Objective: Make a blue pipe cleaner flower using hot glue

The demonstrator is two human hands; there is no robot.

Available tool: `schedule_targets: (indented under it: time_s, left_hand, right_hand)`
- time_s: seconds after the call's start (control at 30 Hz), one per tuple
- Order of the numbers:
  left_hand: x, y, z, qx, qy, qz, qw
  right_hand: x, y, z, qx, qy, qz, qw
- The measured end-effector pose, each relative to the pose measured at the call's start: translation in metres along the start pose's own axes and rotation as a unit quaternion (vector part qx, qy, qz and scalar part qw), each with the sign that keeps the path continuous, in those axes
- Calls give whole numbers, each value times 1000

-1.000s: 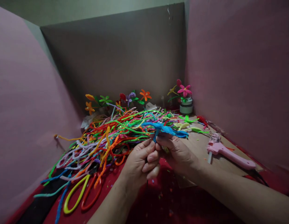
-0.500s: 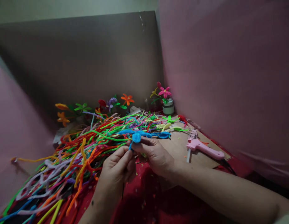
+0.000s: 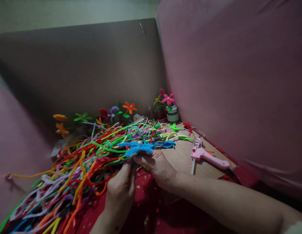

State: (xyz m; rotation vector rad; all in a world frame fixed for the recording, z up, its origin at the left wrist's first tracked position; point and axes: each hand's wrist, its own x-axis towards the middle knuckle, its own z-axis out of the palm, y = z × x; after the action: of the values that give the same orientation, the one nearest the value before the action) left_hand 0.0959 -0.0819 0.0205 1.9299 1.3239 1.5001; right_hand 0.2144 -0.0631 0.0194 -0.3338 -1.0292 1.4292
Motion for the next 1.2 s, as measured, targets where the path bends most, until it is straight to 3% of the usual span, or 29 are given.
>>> schedule_targets:
  time_s: [0.07,0.17,0.3,0.43,0.5,0.57,0.67,0.77,0.87,0.93,1.0,1.2]
  left_hand:
    - [0,-3,0,-15,-20,-24,999]
    - [2,-6,-3,-143,-88,-146,975]
    - [5,-9,-7,-364,-160,-266,878]
    - [3,-22,-9,-492,-230,-278,792]
    - [2,-28,-10,-507,-249,-278,777]
    - [3,-28,-11,-474,-244,-292,794]
    - [7,-20,-11,-354,-207,-286,866]
    - [8,-10,-11,-205,-168,-197,944]
    - [3,-6,-9,-69,-103,-100,987]
    - [-1,-8,-8,-40,-72,-82,993]
    - [-3,-11,-7,-78,-66,-118,988]
    - [0,-8,-10,-298,-91,-282,908]
  right_hand:
    - [0,2,0,-17,-7,-3,1000]
    - [-1,6,-2,-46,2,-10,999]
    - [0,5,-5,-62,-21,23,998]
    - [1,-1,-1,-28,-72,47,996]
    - [0,0,1,-39,-80,42,995]
    - [-2,4,2,-75,-47,12,996]
    - [-4,9,1,-125,12,-50,991]
    - [-5,7,2,-144,25,-92,985]
    - [-6,2,4,-158,29,-103,982]
    - [-6,3,5,-161,23,-92,982]
    - [-6,6,5,-158,8,-63,985]
    - [-7,6,7,-164,11,-41,986]
